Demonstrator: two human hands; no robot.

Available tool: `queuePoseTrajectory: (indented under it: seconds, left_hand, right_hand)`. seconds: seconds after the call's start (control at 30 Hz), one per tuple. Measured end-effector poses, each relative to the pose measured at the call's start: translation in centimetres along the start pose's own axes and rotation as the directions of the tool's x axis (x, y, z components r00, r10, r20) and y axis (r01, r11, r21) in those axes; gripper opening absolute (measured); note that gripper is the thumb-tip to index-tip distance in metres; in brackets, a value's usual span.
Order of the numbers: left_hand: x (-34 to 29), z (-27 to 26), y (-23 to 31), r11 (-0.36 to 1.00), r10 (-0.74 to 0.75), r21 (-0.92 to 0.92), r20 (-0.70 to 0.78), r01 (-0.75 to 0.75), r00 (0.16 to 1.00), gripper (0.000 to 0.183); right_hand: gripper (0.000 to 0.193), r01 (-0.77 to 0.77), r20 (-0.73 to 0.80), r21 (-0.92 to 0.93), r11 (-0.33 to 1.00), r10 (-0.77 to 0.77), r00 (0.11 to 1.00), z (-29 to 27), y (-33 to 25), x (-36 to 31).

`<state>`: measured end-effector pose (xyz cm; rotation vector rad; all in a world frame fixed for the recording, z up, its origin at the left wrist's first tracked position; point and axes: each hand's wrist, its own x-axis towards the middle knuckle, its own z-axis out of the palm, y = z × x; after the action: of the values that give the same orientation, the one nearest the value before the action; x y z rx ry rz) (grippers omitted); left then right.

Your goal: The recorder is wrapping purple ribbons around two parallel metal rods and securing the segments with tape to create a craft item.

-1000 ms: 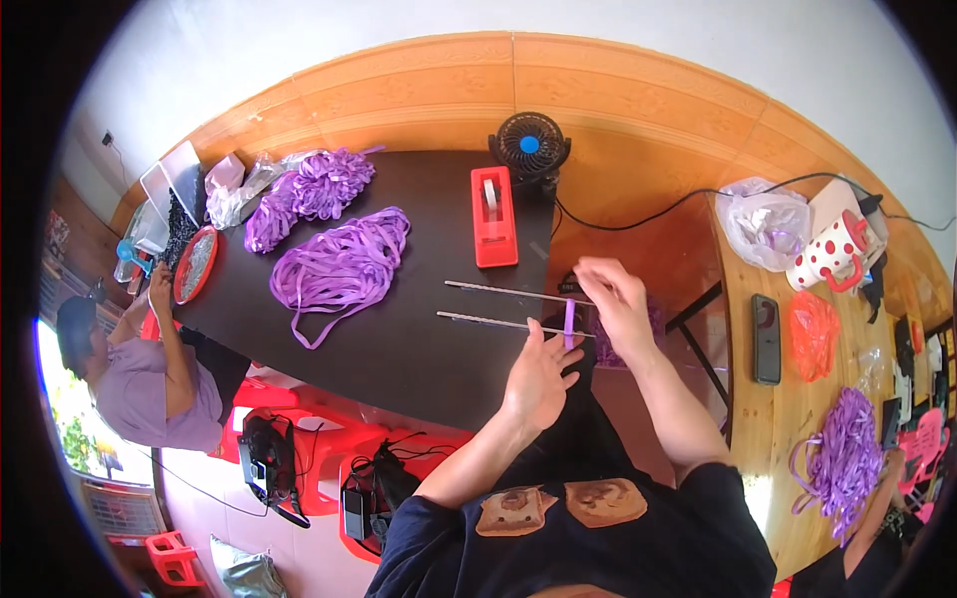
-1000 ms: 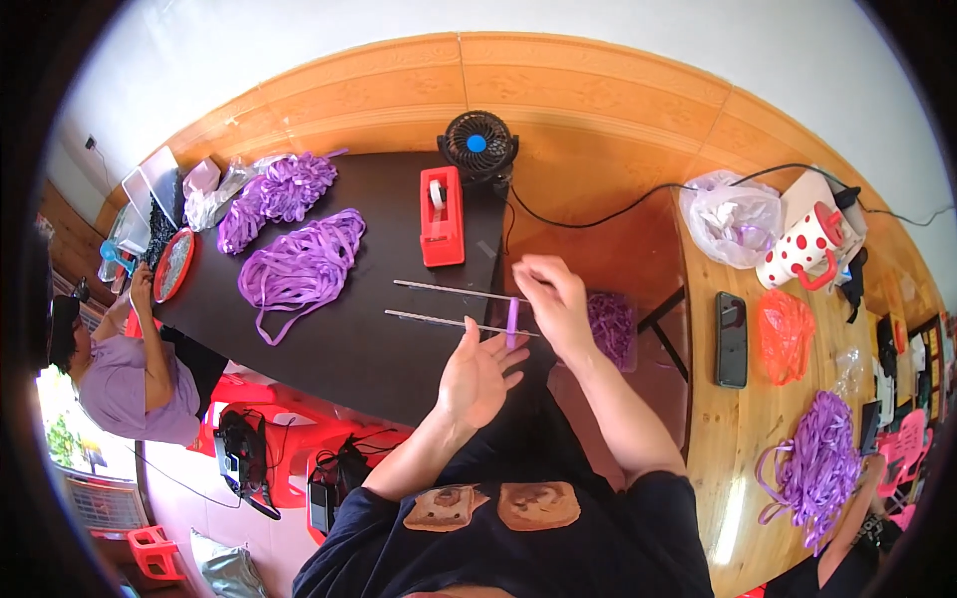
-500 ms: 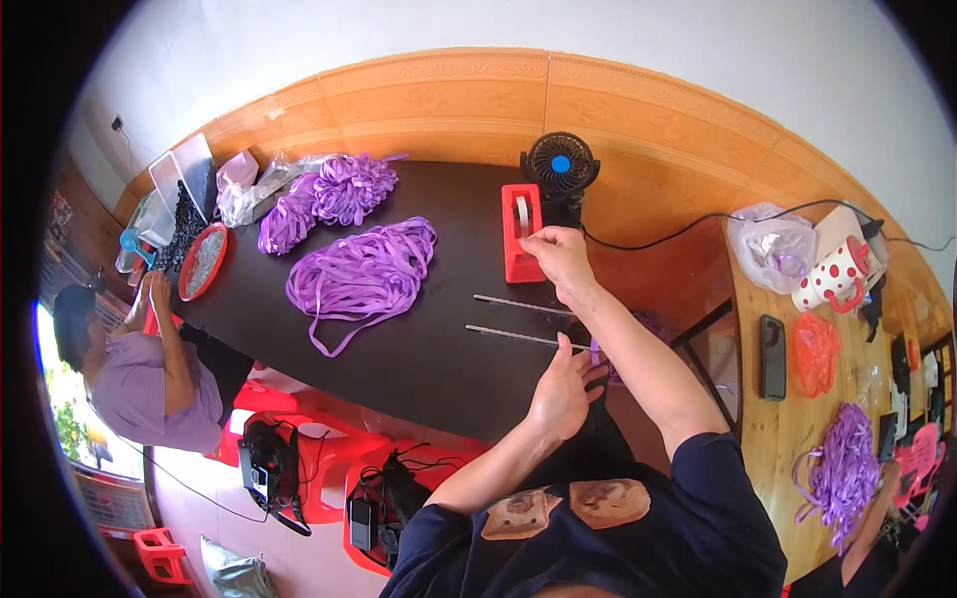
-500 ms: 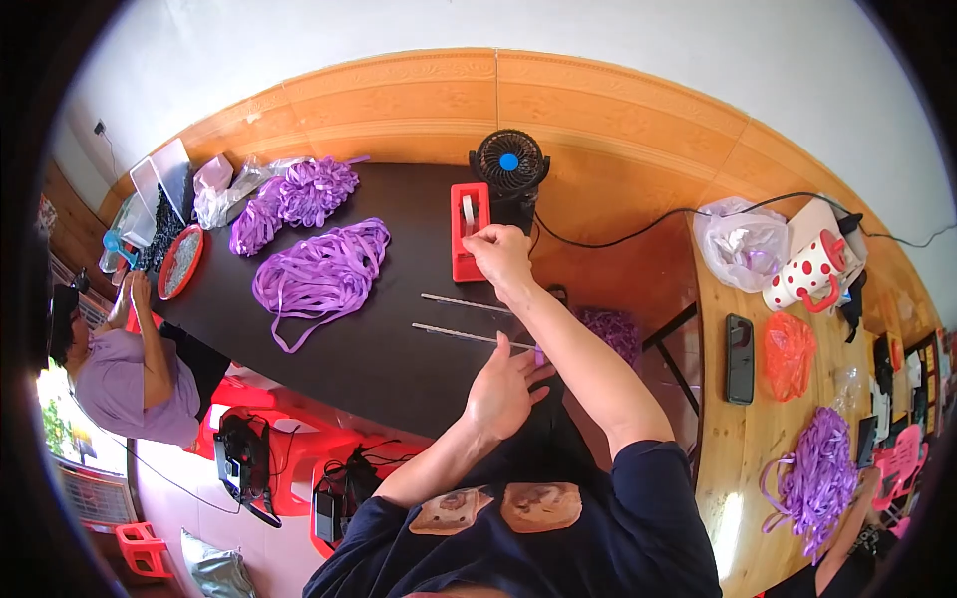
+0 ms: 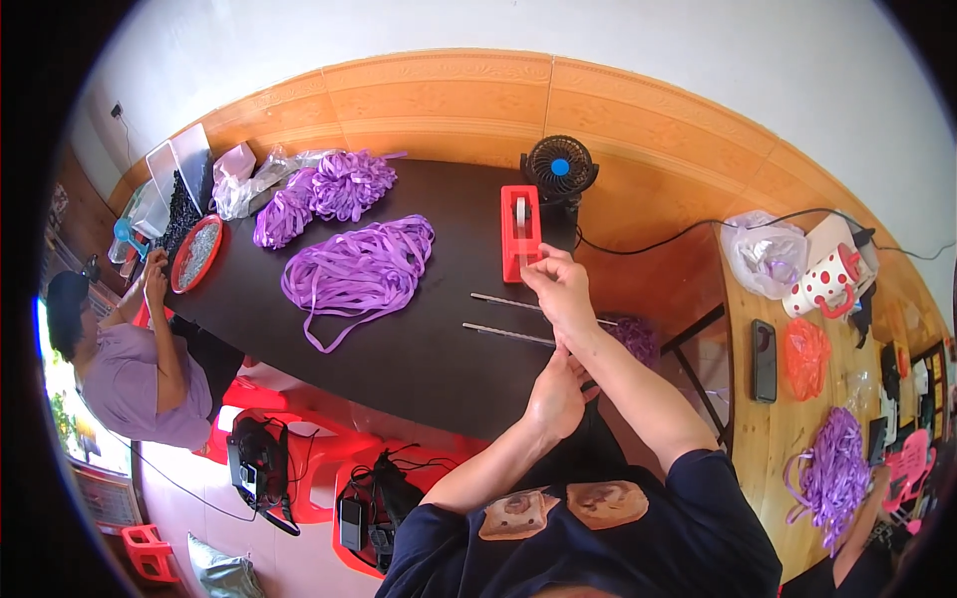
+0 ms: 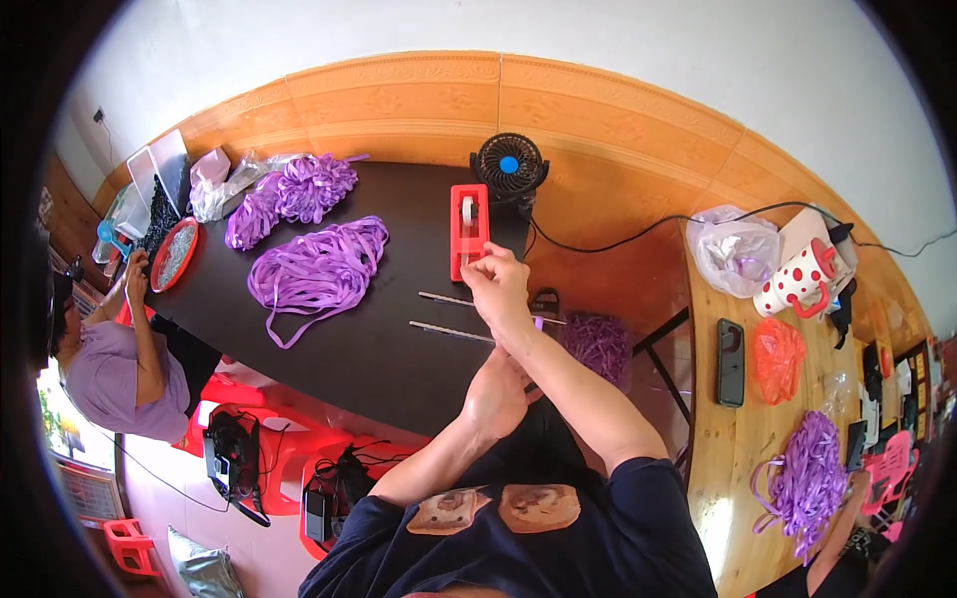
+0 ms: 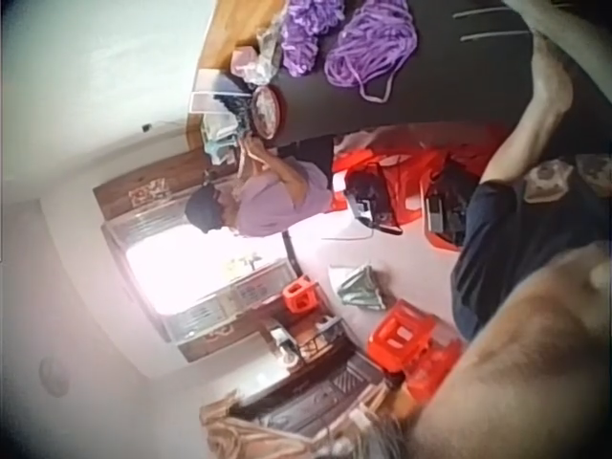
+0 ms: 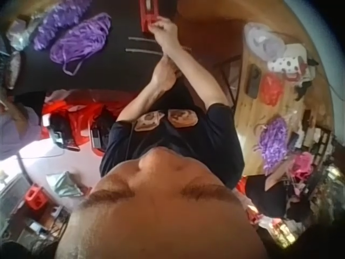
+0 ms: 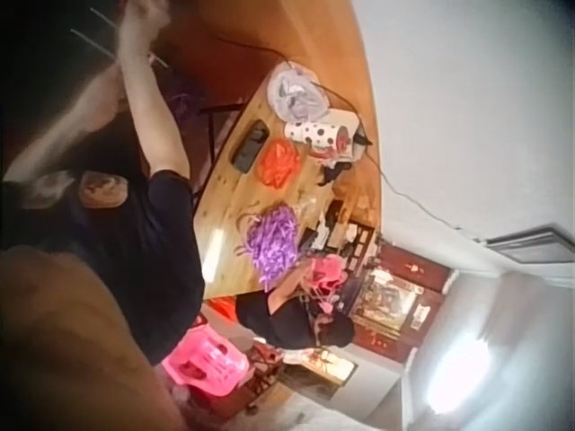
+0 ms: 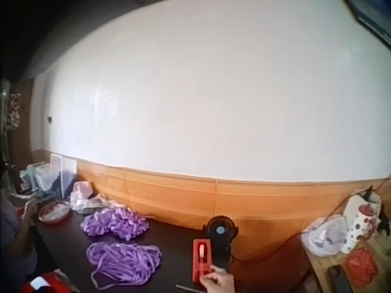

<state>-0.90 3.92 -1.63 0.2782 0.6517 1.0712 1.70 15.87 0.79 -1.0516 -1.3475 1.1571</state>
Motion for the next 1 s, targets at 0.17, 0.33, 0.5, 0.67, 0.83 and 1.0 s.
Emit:
queuePoseTrajectory:
  seconds: [0.17,0.33,0.5,0.67,0.83,1.0]
  left_hand:
    - [-0.3,0.2,0.2,1.000,-0.022,-0.012,0.016,0.022,1.000,0.058]
    - [0.4,-0.4,-0.2,0.998,-0.062,0.014,0.047,0.062,0.997,0.074]
    - [0.3,-0.3,-0.2,0.996,-0.092,0.021,0.005,0.092,0.996,0.078]
    - [0.3,-0.1,0.0,0.996,-0.073,0.047,0.003,0.073,0.997,0.079]
    - [0.1,-0.3,0.0,0.997,-0.057,0.051,-0.015,0.058,0.998,0.077]
    - [0.1,0.0,0.0,0.995,-0.066,0.076,-0.017,0.067,0.998,0.077]
  right_hand:
    - [0.006,0.053,-0.044,-0.328,0.943,-0.071,0.997,-0.6,2.0,0.4]
    - [0.005,0.065,-0.019,-0.403,0.913,-0.079,0.997,-1.8,3.0,1.3]
    - [0.005,0.168,0.051,-0.695,0.699,-0.186,0.981,-5.4,3.3,1.7]
    - [0.009,-0.134,0.391,0.041,0.990,0.107,0.914,-14.5,0.3,1.1]
    - [0.011,-0.208,0.627,-0.104,0.973,0.226,0.745,-15.5,-0.5,-0.9]
    - [0.010,-0.173,0.671,-0.160,0.972,0.235,0.703,-15.1,1.8,-0.7]
